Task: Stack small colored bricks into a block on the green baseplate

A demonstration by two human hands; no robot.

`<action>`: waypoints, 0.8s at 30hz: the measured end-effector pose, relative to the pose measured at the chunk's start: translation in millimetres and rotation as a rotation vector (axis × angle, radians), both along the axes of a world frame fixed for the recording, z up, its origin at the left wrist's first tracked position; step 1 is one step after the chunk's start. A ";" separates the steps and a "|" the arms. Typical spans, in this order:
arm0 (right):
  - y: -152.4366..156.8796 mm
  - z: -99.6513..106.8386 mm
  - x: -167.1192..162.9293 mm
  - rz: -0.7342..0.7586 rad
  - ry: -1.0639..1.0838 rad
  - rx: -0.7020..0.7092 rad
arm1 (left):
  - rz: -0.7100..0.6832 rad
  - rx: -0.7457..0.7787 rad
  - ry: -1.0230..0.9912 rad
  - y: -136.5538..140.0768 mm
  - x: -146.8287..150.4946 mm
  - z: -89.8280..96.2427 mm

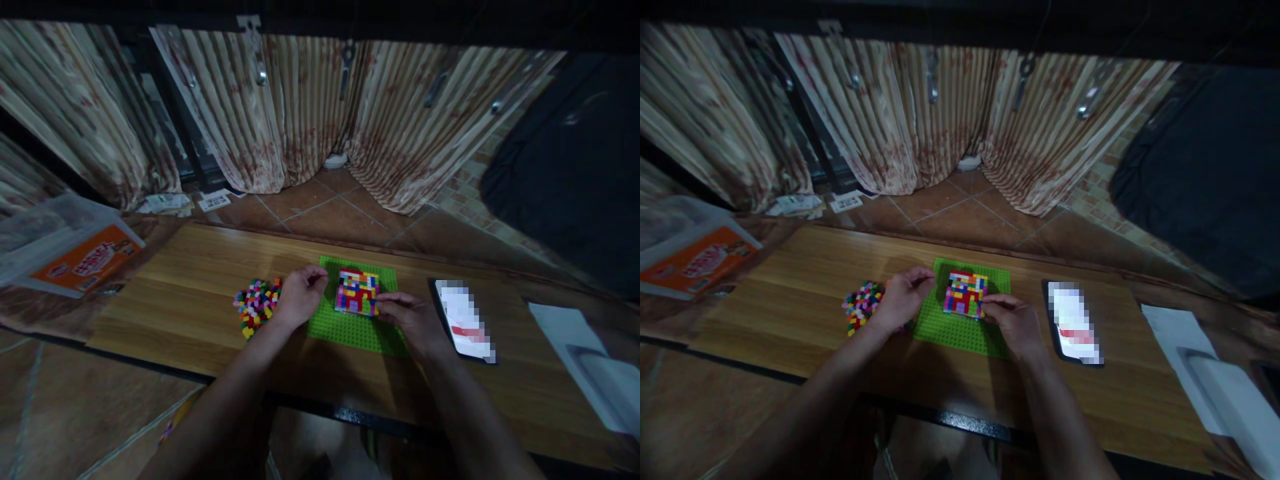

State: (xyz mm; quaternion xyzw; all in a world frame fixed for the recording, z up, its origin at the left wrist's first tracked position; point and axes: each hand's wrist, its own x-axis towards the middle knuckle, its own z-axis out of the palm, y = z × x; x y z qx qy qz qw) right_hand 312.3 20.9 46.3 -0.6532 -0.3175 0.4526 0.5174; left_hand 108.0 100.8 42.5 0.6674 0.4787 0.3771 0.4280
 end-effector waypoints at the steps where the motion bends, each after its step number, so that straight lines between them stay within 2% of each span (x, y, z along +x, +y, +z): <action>1: -0.2 -0.9 0.4 0.006 -0.002 0.000 | 0.024 0.018 0.059 4.1 -8.2 4.0; 3: -0.7 -2.9 1.4 0.014 -0.028 0.015 | 0.128 0.074 0.264 13.2 -28.0 13.1; 5: -1.2 -4.1 2.7 0.037 -0.080 0.039 | 0.233 0.063 0.521 22.0 -48.9 21.1; 7: -1.4 -3.2 5.0 0.065 -0.125 0.052 | 0.237 0.031 0.663 28.6 -66.5 25.5; 11: -0.1 4.1 13.5 0.029 -0.125 0.093 | 0.140 -0.010 0.692 34.8 -83.2 21.0; 18: 6.7 8.7 17.7 -0.068 -0.103 0.152 | -0.020 0.036 0.722 39.5 -81.0 2.8; 24: 9.6 8.9 2.8 -0.038 -0.111 0.196 | -0.056 0.048 0.774 36.4 -79.2 8.9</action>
